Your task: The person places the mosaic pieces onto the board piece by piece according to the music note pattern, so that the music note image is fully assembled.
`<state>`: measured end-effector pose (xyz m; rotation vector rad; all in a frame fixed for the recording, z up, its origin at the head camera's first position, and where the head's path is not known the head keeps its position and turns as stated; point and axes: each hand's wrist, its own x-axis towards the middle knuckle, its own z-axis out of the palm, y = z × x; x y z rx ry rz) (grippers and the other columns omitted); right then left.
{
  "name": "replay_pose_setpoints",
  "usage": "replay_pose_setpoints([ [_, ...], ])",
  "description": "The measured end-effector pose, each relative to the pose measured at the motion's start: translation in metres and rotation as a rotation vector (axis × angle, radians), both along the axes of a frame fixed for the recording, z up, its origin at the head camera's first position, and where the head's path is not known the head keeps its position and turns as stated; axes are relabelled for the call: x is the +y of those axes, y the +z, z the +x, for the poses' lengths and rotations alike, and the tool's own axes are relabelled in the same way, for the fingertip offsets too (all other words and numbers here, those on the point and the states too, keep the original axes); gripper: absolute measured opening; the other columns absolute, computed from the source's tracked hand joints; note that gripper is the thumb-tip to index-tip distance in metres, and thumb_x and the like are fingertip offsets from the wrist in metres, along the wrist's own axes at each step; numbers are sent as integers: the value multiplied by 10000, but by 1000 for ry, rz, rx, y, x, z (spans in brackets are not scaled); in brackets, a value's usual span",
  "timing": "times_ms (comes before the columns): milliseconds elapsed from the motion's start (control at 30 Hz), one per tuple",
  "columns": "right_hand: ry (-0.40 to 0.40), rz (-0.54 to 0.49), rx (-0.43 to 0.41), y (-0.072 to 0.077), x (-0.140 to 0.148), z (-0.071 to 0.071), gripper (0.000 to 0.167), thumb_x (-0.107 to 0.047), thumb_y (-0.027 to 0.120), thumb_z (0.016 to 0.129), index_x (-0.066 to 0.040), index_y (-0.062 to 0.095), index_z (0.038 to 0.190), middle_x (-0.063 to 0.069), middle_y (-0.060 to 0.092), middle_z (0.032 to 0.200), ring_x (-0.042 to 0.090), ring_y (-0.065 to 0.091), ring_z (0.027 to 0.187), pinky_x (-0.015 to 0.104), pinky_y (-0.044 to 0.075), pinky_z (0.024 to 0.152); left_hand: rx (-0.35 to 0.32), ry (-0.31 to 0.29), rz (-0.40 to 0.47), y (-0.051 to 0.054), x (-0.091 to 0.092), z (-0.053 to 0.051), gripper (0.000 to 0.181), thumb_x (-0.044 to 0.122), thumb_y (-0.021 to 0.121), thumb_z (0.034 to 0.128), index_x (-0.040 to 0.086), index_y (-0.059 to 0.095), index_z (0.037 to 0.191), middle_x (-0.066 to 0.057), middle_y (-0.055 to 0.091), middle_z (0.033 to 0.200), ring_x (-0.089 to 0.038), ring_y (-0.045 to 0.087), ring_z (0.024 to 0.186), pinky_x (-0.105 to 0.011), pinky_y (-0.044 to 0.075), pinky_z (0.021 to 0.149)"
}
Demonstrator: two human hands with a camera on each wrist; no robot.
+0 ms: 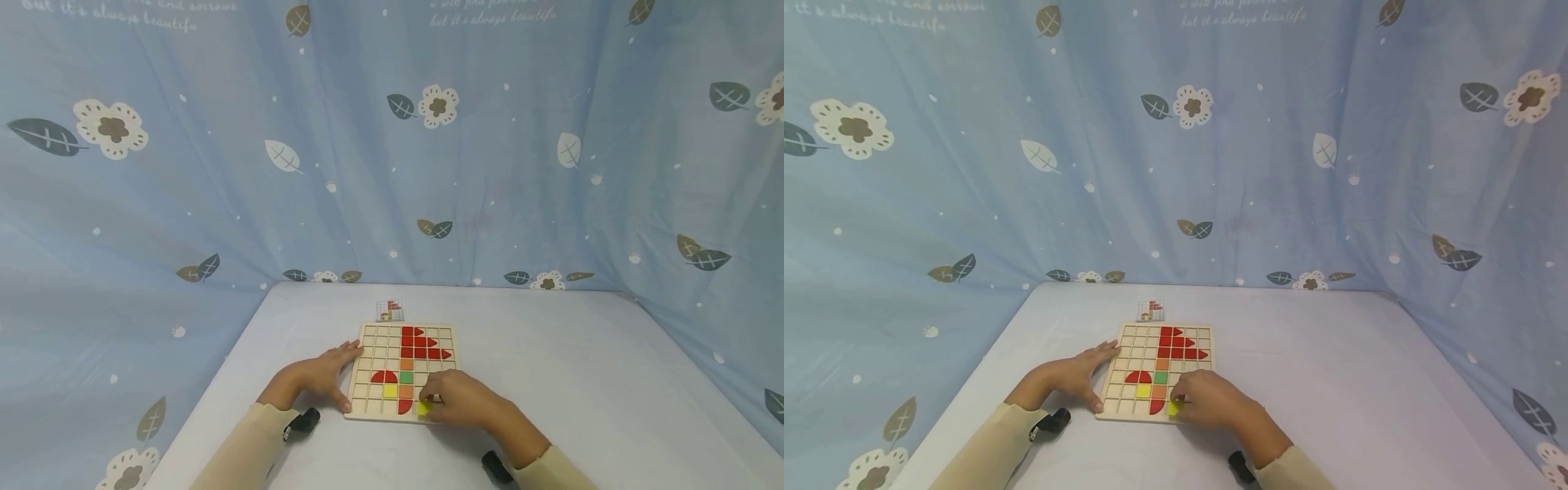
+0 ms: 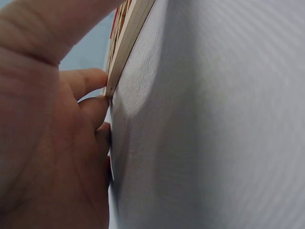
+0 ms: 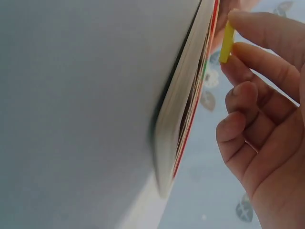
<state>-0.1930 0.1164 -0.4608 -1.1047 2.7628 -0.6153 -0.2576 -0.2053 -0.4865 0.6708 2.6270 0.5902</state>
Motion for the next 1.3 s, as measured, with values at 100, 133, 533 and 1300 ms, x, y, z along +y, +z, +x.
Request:
replay_pose_setpoints([
  [100, 13, 0, 33, -2, -16, -4, 185, -204, 763, 768, -210, 772, 953, -200, 612, 864, 5, 523, 733, 208, 492, 700, 4, -5, -2, 0, 0, 0, 1258, 476, 928, 515, 185, 275, 1549, -7, 130, 1623, -288, 83, 1474, -572, 162, 1138],
  [133, 17, 1, 47, -3, -20, -5, 189, -203, 758, 767, -208, 772, 955, -200, 612, 867, -1, 526, 745, 209, 497, 713, 4, -7, -4, 0, 0, 0, 1258, 477, 927, 515, 190, 273, 1550, -3, 129, 1623, -287, 83, 1474, -571, 163, 1139],
  [533, -24, 79, 57, 2, -57, -4, 177, -228, 777, 765, -229, 756, 941, -167, 532, 771, 37, 473, 680, 209, 437, 643, -1, -18, -9, 2, 1, 1, 1242, 498, 914, 529, 187, 276, 1549, -1, 131, 1623, -299, 90, 1471, -585, 169, 1131],
  [1300, 52, 104, 59, -3, -70, -6, 138, -241, 778, 822, -219, 774, 958, -197, 611, 826, -23, 513, 716, 157, 480, 712, -1, -20, 5, 7, 2, 4, 1239, 456, 928, 532, 162, 280, 1546, -24, 142, 1619, -298, 95, 1471, -565, 179, 1137],
])
